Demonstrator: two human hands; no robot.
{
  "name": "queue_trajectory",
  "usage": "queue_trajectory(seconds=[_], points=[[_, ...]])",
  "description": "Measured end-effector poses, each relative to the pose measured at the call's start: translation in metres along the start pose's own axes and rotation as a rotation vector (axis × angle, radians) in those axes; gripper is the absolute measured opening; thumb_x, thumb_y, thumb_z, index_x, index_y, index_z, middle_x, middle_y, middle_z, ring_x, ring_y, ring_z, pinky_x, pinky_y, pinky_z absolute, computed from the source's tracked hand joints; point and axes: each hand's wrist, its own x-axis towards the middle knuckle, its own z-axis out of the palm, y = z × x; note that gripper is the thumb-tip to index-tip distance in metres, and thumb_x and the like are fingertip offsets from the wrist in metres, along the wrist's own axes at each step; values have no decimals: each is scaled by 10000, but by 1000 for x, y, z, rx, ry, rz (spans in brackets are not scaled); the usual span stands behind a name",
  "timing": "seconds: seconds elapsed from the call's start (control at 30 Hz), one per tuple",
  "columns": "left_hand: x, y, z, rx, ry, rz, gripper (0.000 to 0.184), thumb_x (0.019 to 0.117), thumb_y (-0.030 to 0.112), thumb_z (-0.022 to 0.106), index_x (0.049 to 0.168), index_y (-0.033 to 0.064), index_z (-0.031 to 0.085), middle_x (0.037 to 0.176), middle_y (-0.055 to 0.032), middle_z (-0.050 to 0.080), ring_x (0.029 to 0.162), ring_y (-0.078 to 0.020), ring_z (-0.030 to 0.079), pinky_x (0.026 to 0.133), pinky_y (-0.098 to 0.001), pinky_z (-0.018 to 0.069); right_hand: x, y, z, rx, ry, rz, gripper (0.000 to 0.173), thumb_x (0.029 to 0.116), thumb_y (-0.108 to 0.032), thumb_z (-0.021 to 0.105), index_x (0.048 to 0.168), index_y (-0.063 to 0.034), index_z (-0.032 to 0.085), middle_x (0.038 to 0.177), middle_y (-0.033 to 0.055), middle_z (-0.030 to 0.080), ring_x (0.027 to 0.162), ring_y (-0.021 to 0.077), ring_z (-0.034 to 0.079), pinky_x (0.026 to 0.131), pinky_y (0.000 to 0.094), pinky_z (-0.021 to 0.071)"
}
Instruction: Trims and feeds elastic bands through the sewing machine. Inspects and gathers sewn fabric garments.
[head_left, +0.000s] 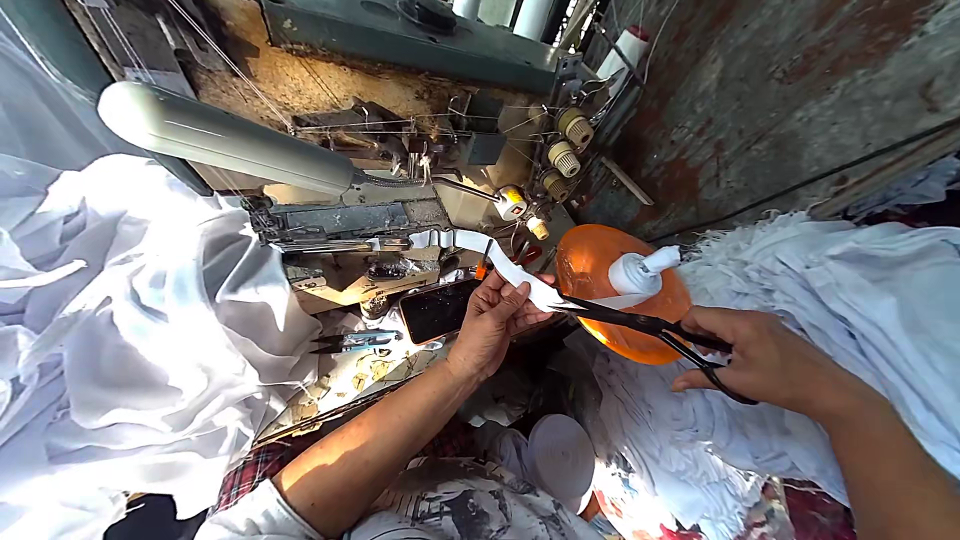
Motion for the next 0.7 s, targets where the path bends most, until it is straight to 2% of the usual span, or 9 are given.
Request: queue_trajectory(seconds=[0.13, 0.2, 0.37, 0.5, 0.7], points=[[-2, -2, -1, 4, 23, -9, 240, 1048, -40, 408, 1189, 19, 593, 1075, -151, 750, 851, -224, 763, 840, -371, 632, 6, -4, 5, -13, 19, -47, 708, 725, -758, 680, 891, -70, 664, 695, 13, 578, 610, 103, 532, 539, 290, 440], [-3, -3, -3, -9, 25, -5, 235, 1011, -82, 460, 1185, 8, 589, 1088, -142, 735, 881, -221, 752, 837, -365, 631, 7, -3, 7, -2, 13, -57, 712, 730, -748, 691, 900, -58, 666, 705, 27, 584, 620, 117, 537, 549, 302, 444], [-8, -4, -3, -15, 44, -11, 249, 924, -151, 557, 1113, 0, 614, 1005, -91, 732, 876, -169, 738, 859, -332, 622, 10, -8, 11, 0, 35, -92, 683, 736, -712, 702, 900, -49, 671, 727, 47, 614, 640, 137, 572, 564, 315, 471], [-10, -3, -2, 24, 74, -34, 247, 921, -170, 558, 1089, -1, 622, 958, -67, 737, 847, -152, 738, 854, -318, 622, 10, -10, 11, -24, 64, -116, 676, 746, -698, 699, 892, -39, 667, 732, 65, 622, 636, 159, 581, 554, 329, 476], [-12, -2, 6, -5, 142, -78, 203, 917, -179, 582, 1021, -10, 629, 887, -88, 756, 794, -175, 757, 814, -325, 639, 8, -13, 20, -87, 160, -164, 661, 771, -689, 669, 870, -35, 667, 730, 83, 628, 631, 188, 601, 537, 340, 488]])
